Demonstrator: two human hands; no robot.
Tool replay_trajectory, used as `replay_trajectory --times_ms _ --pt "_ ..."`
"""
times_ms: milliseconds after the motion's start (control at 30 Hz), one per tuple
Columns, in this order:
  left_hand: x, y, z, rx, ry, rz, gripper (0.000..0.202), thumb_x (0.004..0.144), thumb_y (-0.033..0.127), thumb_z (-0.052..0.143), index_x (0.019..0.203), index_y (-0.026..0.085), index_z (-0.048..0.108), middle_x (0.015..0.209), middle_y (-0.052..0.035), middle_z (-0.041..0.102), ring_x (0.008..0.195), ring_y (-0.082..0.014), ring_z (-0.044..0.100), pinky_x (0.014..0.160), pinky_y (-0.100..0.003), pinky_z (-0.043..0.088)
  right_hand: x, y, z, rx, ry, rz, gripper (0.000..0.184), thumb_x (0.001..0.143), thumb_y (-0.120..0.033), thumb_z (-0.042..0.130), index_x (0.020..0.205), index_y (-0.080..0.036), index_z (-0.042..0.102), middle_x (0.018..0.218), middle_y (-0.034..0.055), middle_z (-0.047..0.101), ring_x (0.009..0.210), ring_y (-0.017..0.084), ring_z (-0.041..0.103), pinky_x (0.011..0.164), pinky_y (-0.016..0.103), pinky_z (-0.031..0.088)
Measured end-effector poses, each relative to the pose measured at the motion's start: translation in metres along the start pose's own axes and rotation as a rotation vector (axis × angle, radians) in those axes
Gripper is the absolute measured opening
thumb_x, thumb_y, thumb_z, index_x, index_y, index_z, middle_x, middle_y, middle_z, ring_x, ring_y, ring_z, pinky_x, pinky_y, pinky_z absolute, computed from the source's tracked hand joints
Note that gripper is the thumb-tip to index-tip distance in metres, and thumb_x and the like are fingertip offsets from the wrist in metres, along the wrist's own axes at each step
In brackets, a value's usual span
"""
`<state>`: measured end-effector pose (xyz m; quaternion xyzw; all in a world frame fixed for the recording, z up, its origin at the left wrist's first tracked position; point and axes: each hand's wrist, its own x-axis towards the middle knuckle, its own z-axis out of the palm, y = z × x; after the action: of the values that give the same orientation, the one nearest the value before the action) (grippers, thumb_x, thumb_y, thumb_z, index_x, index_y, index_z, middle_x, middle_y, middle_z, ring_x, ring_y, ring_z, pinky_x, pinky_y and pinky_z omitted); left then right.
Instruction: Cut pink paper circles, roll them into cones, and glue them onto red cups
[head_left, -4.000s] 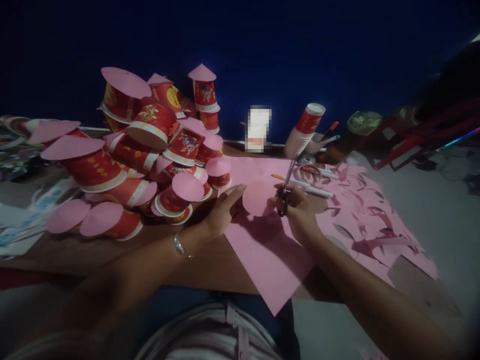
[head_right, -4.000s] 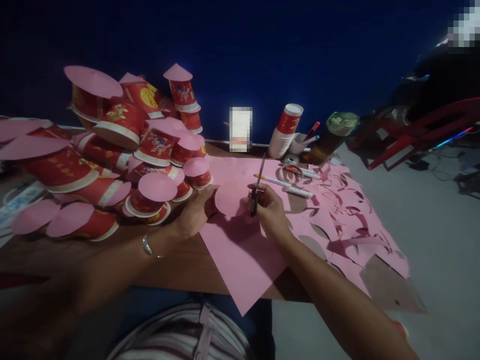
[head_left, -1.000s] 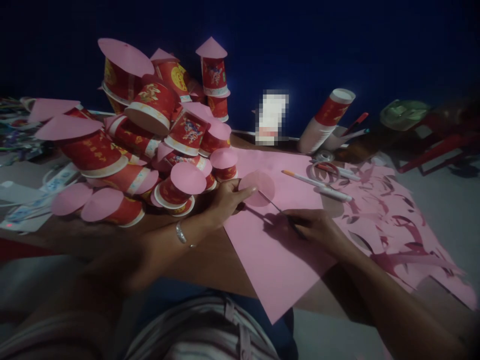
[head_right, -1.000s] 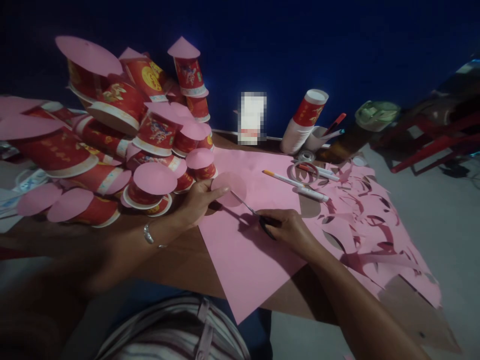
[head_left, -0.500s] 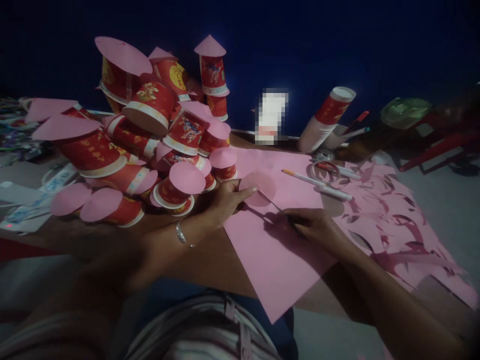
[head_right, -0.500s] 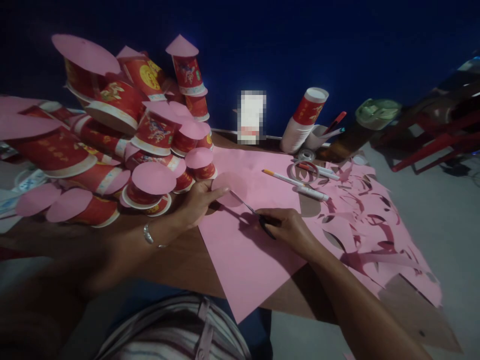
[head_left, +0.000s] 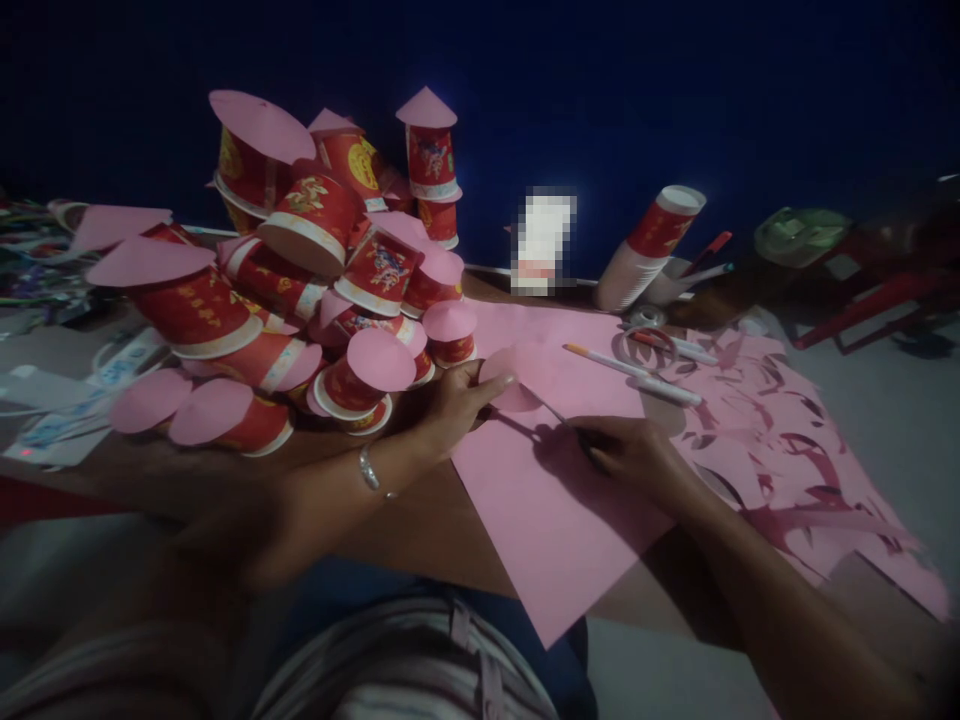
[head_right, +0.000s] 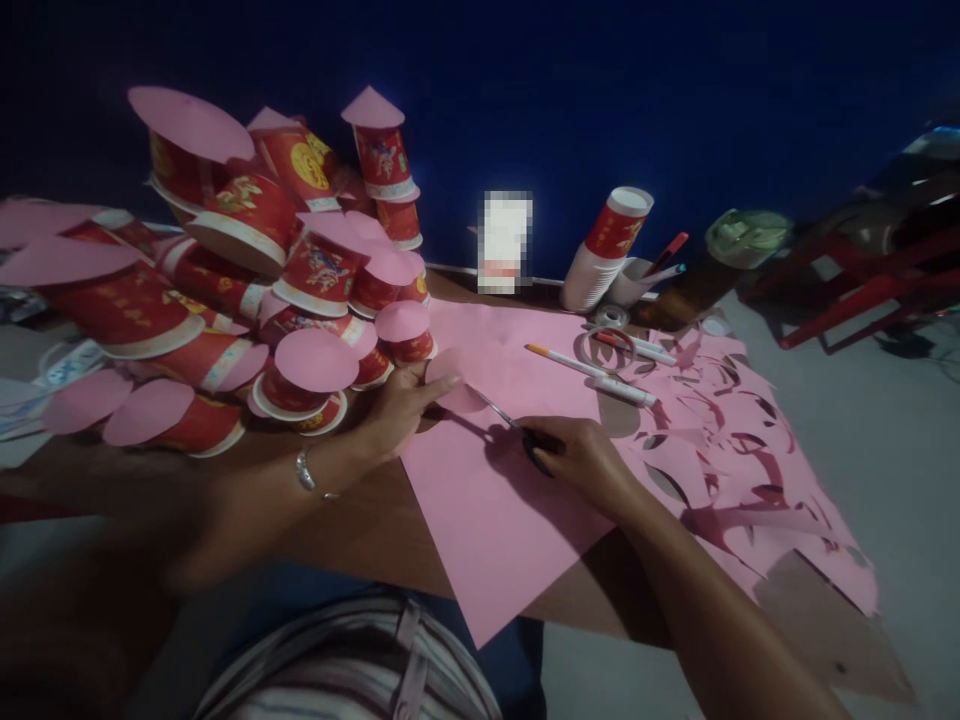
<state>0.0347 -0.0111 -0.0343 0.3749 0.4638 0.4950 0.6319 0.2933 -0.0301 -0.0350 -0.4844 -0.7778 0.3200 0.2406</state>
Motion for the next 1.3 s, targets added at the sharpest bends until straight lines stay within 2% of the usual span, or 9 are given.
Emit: replay_trajectory --times_ms 167,333,500,633,733,800,900,1000,1300 --pt "0.002 0.005 0.001 -0.143 0.043 0.153 0.038 0.071 0.037 0.087 0.101 0.017 0.074 0.090 -0.0049 0.074 0.086 -0.0196 0.069 0.083 -0.033 0.055 -0.002 -0.005 -0.018 -0.348 0.070 -0.039 0.031 0.084 -0.019 0.059 0.110 -0.021 0.075 0.093 0.0073 0.082 0.077 0.024 0.076 0.068 0.031 0.059" --pt "-0.005 0.010 0.004 -0.195 -0.001 0.161 0.042 0.072 0.033 0.085 0.109 0.018 0.071 0.105 -0.0080 0.075 0.102 -0.0264 0.069 0.094 -0.040 0.054 -0.007 0.000 -0.038 -0.735 -0.037 -0.072 0.037 0.085 -0.019 0.062 0.122 -0.017 0.065 0.112 0.0165 0.077 0.102 0.034 0.074 0.082 0.043 0.060" --pt "-0.013 0.014 0.006 -0.186 0.004 0.065 0.039 0.073 0.033 0.084 0.107 0.022 0.070 0.103 -0.0058 0.073 0.100 -0.0266 0.069 0.086 -0.038 0.055 -0.002 0.002 -0.056 -0.660 -0.208 -0.110 0.052 0.089 -0.026 0.062 0.141 -0.018 0.057 0.138 0.0173 0.067 0.126 0.033 0.065 0.101 0.048 0.056" --pt "-0.015 0.014 0.008 -0.215 -0.030 0.107 0.035 0.073 0.032 0.085 0.103 0.021 0.071 0.102 -0.0041 0.074 0.101 -0.0225 0.068 0.092 -0.035 0.053 0.005 -0.007 -0.065 -0.628 -0.229 0.023 0.033 0.093 -0.023 0.058 0.122 -0.027 0.075 0.116 0.0104 0.077 0.098 0.030 0.075 0.081 0.042 0.060" --pt "-0.016 0.014 0.011 -0.229 -0.058 0.173 0.037 0.072 0.030 0.085 0.105 0.019 0.071 0.106 -0.0055 0.075 0.110 -0.0231 0.067 0.100 -0.034 0.051 0.012 -0.023 -0.046 -0.616 -0.027 0.082 0.020 0.095 -0.030 0.062 0.095 -0.023 0.080 0.099 0.0130 0.076 0.090 0.030 0.073 0.075 0.041 0.057" --pt "-0.017 0.013 0.013 -0.234 -0.079 0.158 0.038 0.073 0.032 0.085 0.106 0.019 0.070 0.105 -0.0063 0.076 0.110 -0.0242 0.068 0.098 -0.036 0.052 0.018 -0.036 -0.020 -0.248 0.112 0.069 0.024 0.092 -0.043 0.070 0.105 -0.024 0.079 0.097 0.0094 0.075 0.087 0.026 0.071 0.072 0.036 0.056" --pt "-0.019 0.012 0.014 -0.233 -0.113 0.148 0.038 0.075 0.037 0.083 0.105 0.019 0.069 0.100 -0.0065 0.076 0.103 -0.0250 0.070 0.092 -0.038 0.054 0.030 -0.052 0.021 0.406 0.071 0.170 0.042 0.079 -0.059 0.080 0.096 -0.022 0.073 0.089 0.0042 0.075 0.072 0.019 0.067 0.063 0.031 0.052" --pt "-0.017 0.011 0.010 -0.203 -0.141 0.166 0.035 0.077 0.040 0.082 0.102 0.018 0.070 0.095 -0.0064 0.075 0.098 -0.0243 0.071 0.088 -0.038 0.054 0.040 -0.059 0.041 0.688 0.191 0.227 0.046 0.071 -0.063 0.083 0.080 -0.021 0.065 0.072 -0.0003 0.068 0.065 0.016 0.061 0.058 0.028 0.048" --pt "0.002 0.008 -0.008 0.134 0.044 0.192 0.027 0.074 0.037 0.081 0.074 0.017 0.062 0.069 0.0024 0.058 0.065 -0.0101 0.050 0.060 -0.026 0.039 0.040 -0.047 0.038 0.211 0.276 -0.065 0.024 0.088 -0.044 0.070 0.078 -0.022 0.067 0.077 0.0041 0.069 0.069 0.019 0.062 0.065 0.033 0.051"
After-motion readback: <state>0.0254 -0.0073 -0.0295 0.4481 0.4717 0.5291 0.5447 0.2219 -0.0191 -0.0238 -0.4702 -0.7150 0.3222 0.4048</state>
